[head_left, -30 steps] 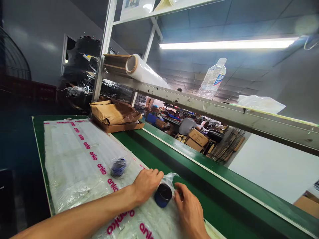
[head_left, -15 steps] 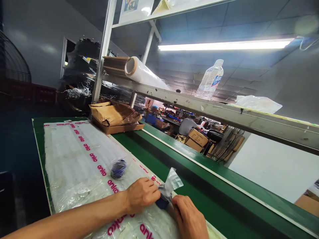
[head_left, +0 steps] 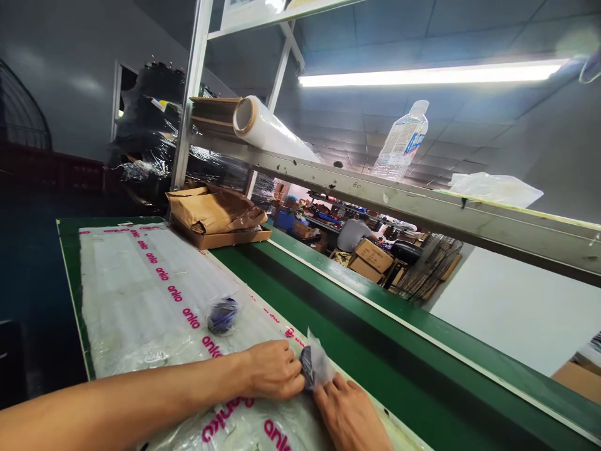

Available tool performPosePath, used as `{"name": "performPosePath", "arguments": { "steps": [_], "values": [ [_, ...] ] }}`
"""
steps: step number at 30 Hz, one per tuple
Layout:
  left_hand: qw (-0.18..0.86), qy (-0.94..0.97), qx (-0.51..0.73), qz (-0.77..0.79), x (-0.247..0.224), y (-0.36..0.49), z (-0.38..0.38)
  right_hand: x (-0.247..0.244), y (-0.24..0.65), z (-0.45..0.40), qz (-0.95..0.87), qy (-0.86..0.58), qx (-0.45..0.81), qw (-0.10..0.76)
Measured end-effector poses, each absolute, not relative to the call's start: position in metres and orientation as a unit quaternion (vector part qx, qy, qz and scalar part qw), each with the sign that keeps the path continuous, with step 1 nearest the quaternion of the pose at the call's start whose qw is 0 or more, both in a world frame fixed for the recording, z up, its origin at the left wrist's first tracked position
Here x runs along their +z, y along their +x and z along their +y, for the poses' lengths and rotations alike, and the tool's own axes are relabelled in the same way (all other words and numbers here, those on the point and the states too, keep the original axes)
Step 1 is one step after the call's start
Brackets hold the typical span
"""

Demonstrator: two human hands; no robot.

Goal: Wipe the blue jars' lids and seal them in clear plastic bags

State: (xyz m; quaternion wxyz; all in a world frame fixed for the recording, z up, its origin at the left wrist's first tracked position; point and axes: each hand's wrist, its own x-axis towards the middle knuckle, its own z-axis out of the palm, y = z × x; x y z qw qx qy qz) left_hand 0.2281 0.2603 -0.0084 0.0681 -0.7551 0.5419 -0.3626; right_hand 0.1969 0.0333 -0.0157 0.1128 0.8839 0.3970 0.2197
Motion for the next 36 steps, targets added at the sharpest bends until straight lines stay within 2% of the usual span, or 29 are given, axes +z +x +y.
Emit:
{"name": "performPosePath", "arguments": {
  "steps": [4, 8, 12, 15, 19, 25, 28, 32, 34, 36],
  "values": [
    [-0.029, -0.834, -0.263, 0.485, -0.004, 0.234, 0.258, -0.003, 0.205, 0.046, 0.326, 0.929, 0.172, 0.029],
    [-0.22, -0.892, -0.185, 0.348, 0.015, 0.239, 0.258, 0.026, 0.221, 0.046, 0.256, 0.948, 0.142, -0.124],
    [-0.389, -0.88, -0.137, 0.236, 0.046, 0.243, 0.256, 0.062, 0.236, 0.032, 0.197, 0.933, 0.168, -0.251],
    [-0.48, -0.845, -0.097, 0.216, 0.06, 0.243, 0.255, 0.077, 0.233, 0.023, 0.166, 0.92, 0.188, -0.299],
    [-0.546, -0.809, -0.059, 0.208, 0.055, 0.232, 0.256, 0.072, 0.212, 0.023, 0.146, 0.924, 0.181, -0.304],
    [-0.564, -0.798, -0.072, 0.201, 0.045, 0.205, 0.261, 0.053, 0.183, 0.021, 0.119, 0.932, 0.207, -0.273],
    [-0.536, -0.812, -0.099, 0.206, 0.047, 0.197, 0.265, 0.049, 0.175, 0.023, 0.196, 0.916, 0.254, -0.24],
    [-0.539, -0.807, 0.008, 0.242, 0.034, 0.194, 0.267, 0.043, 0.172, 0.04, 0.297, 0.907, 0.243, -0.172],
    [-0.541, -0.801, 0.048, 0.249, 0.025, 0.196, 0.266, 0.041, 0.173, 0.048, 0.284, 0.916, 0.22, -0.181],
    [-0.541, -0.8, 0.052, 0.254, 0.018, 0.197, 0.262, 0.041, 0.174, 0.052, 0.267, 0.918, 0.184, -0.229]
  ]
}}
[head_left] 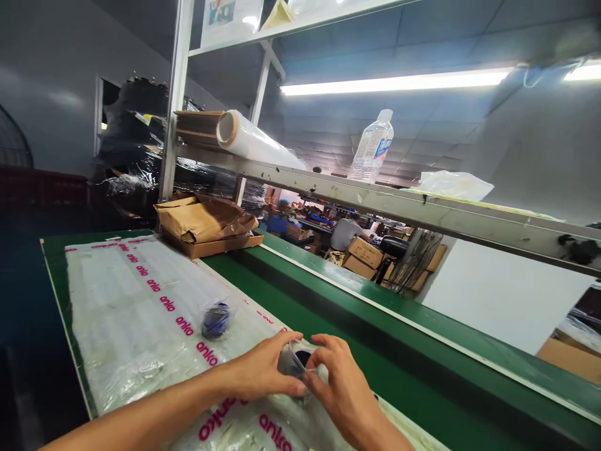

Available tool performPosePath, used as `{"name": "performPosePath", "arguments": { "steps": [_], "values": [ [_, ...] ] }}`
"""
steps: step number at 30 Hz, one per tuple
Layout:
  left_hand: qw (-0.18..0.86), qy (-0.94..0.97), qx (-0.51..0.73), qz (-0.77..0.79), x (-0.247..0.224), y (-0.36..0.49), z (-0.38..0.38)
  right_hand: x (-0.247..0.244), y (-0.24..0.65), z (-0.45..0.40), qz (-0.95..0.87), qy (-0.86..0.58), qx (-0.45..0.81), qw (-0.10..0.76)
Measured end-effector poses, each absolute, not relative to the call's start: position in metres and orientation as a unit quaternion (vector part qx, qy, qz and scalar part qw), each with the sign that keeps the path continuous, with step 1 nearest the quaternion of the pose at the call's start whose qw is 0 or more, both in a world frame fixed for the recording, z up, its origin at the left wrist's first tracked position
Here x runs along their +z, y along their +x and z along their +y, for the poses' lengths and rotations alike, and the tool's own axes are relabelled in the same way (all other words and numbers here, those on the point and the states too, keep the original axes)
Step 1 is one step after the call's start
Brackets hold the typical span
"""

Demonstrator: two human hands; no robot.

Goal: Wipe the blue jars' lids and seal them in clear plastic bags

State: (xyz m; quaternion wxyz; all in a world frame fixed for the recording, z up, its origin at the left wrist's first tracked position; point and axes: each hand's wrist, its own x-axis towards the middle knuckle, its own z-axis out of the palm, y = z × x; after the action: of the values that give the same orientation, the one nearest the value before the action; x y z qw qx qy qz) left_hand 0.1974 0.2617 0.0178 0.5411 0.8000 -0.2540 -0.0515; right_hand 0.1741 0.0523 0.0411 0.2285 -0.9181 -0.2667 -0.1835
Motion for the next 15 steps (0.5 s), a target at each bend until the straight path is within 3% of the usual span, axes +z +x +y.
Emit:
{"name": "performPosePath", "arguments": {
  "steps": [8, 15],
  "values": [
    [0.597, 0.748, -0.087, -0.276, 0.02, 0.199, 0.236, 0.055, 0.168, 0.043, -0.193, -0.895, -0.105, 0.388],
    [0.619, 0.749, -0.048, -0.233, 0.004, 0.191, 0.221, 0.051, 0.154, 0.03, -0.138, -0.879, -0.15, 0.431]
  ]
}}
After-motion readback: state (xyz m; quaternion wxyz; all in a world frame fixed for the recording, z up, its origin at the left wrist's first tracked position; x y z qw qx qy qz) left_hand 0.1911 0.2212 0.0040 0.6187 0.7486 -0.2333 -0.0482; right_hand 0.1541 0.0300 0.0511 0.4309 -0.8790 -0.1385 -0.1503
